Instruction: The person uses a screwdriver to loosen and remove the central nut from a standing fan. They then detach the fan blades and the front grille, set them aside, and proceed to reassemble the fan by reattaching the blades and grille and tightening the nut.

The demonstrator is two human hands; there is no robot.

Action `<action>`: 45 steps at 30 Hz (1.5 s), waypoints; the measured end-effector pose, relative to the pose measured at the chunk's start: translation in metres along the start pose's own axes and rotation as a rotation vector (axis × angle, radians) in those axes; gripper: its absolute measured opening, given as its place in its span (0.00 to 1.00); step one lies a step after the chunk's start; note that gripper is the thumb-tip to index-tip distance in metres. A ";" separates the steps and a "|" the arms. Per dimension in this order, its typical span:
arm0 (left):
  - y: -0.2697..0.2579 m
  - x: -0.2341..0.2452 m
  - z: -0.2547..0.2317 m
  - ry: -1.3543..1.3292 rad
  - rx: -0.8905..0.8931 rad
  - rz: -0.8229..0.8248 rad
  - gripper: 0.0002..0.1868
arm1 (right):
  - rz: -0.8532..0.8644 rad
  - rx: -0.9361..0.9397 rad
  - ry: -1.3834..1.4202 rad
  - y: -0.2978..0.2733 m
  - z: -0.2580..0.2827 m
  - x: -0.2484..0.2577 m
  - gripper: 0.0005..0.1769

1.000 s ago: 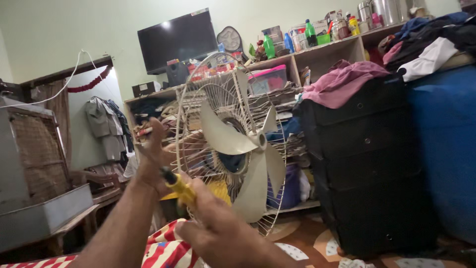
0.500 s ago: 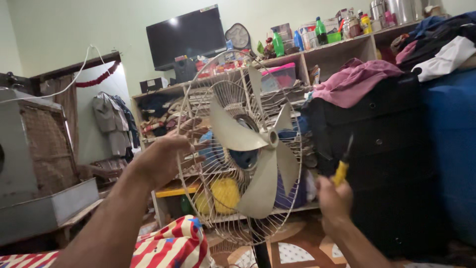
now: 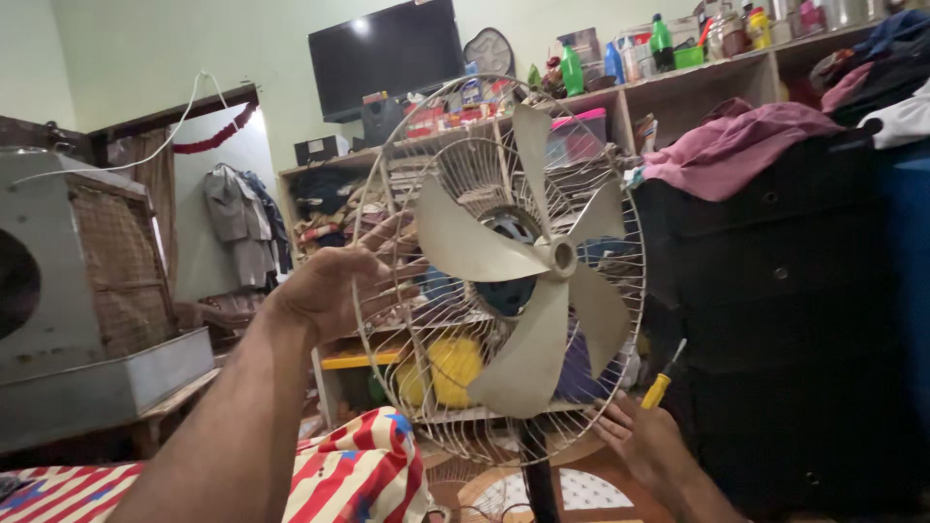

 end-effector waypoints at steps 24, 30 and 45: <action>-0.026 0.095 0.005 1.031 -0.099 -1.167 0.19 | -0.341 0.259 -0.027 -0.065 -0.013 -0.024 0.09; -0.020 0.127 -0.002 0.945 -0.149 -0.714 0.23 | -0.425 0.215 -0.096 -0.080 -0.006 -0.044 0.18; -0.139 0.197 0.105 1.601 0.468 -0.565 0.15 | -0.679 0.722 -0.433 -0.096 0.085 -0.011 0.21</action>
Point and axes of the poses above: each hand's wrist, its own y-axis towards the middle knuckle, its own x-axis out of the back of the hand, z = x × y, the point moved 6 cm from there along y, towards the middle knuckle, and after that the axes turned 5 degrees about -x, right-handed, at the moved point
